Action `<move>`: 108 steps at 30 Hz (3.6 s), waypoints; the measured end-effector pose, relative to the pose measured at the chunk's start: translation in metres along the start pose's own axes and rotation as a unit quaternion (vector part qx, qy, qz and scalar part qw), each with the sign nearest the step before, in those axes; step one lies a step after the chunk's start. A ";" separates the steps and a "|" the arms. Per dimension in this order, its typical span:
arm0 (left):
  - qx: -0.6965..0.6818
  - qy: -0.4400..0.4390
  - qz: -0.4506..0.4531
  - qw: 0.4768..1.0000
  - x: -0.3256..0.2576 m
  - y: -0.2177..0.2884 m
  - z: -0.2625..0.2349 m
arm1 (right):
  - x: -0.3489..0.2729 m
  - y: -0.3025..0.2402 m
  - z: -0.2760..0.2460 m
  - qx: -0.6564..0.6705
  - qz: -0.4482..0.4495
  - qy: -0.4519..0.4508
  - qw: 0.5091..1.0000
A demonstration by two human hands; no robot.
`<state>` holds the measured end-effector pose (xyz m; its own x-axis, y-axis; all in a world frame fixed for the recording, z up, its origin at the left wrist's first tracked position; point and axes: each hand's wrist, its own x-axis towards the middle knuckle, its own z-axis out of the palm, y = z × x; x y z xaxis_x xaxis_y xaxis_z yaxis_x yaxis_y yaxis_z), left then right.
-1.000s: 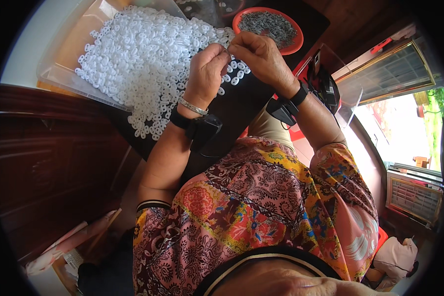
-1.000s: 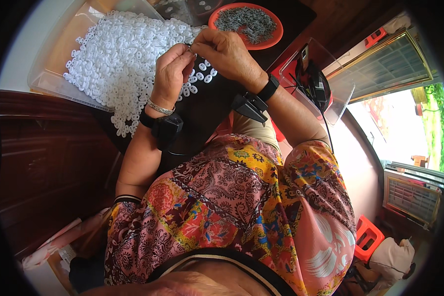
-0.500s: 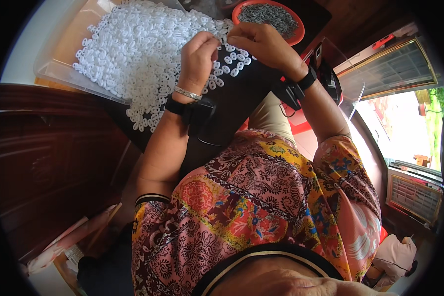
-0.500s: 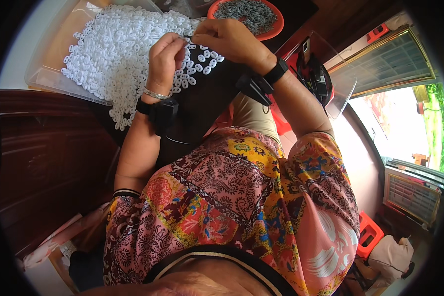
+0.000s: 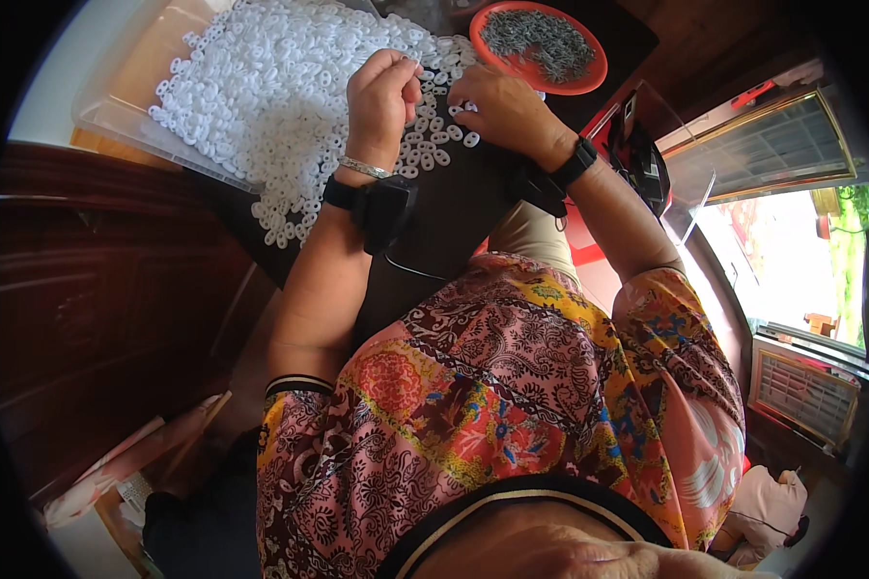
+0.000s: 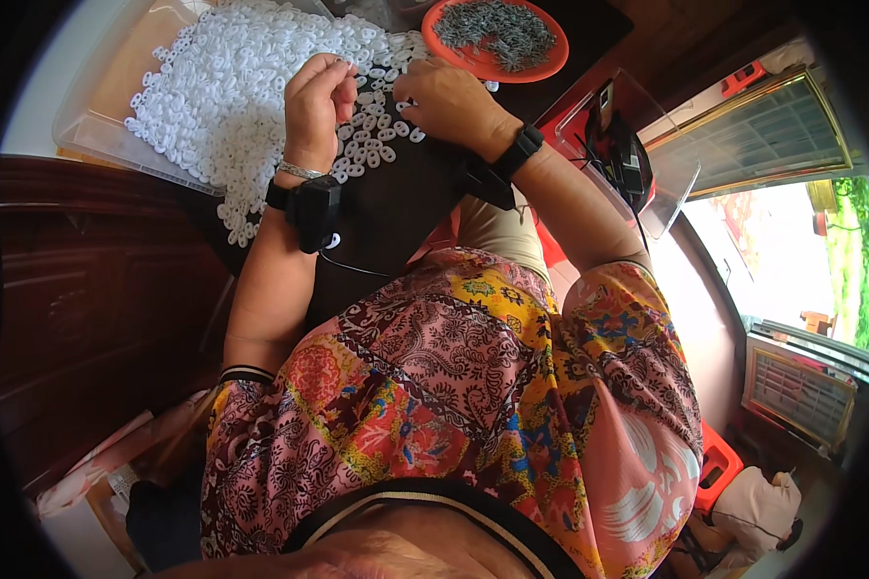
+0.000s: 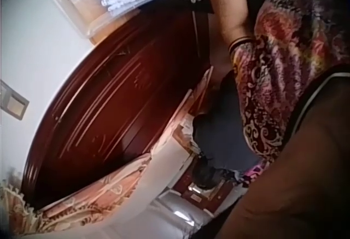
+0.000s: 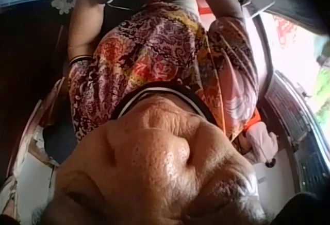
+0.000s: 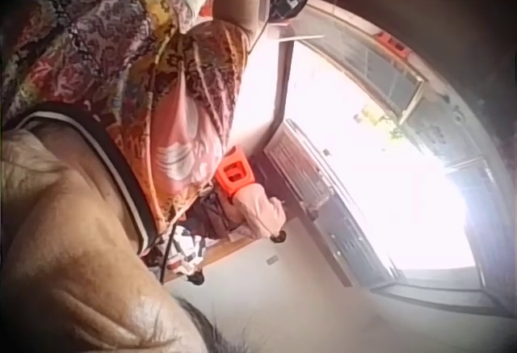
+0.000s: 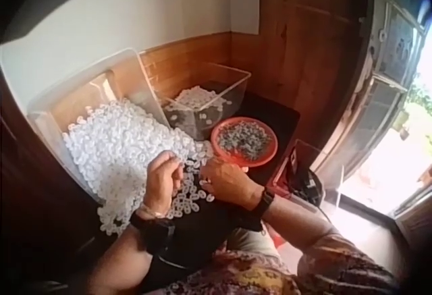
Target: Assembling small metal components into white plastic electrical housings.
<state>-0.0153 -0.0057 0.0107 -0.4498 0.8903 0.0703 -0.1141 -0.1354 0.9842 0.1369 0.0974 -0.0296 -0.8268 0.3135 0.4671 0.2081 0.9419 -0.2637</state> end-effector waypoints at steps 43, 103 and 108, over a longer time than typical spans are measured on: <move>-0.042 -0.079 -0.041 0.995 -0.014 -0.004 0.022 | -0.007 -0.027 -0.010 0.663 0.258 0.176 0.681; 0.302 -0.181 0.278 0.894 -0.023 0.007 0.026 | -0.034 -0.045 -0.048 0.620 0.182 0.129 0.752; 0.372 -0.146 0.413 0.818 -0.024 0.004 0.026 | -0.038 -0.053 -0.051 0.605 0.177 0.125 0.766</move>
<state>0.0186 -0.0164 0.0173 0.1409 0.7096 0.6903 0.7424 -0.5370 0.4005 0.1844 0.0419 0.0096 -0.6730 0.6794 0.2924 -0.3649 0.0389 -0.9302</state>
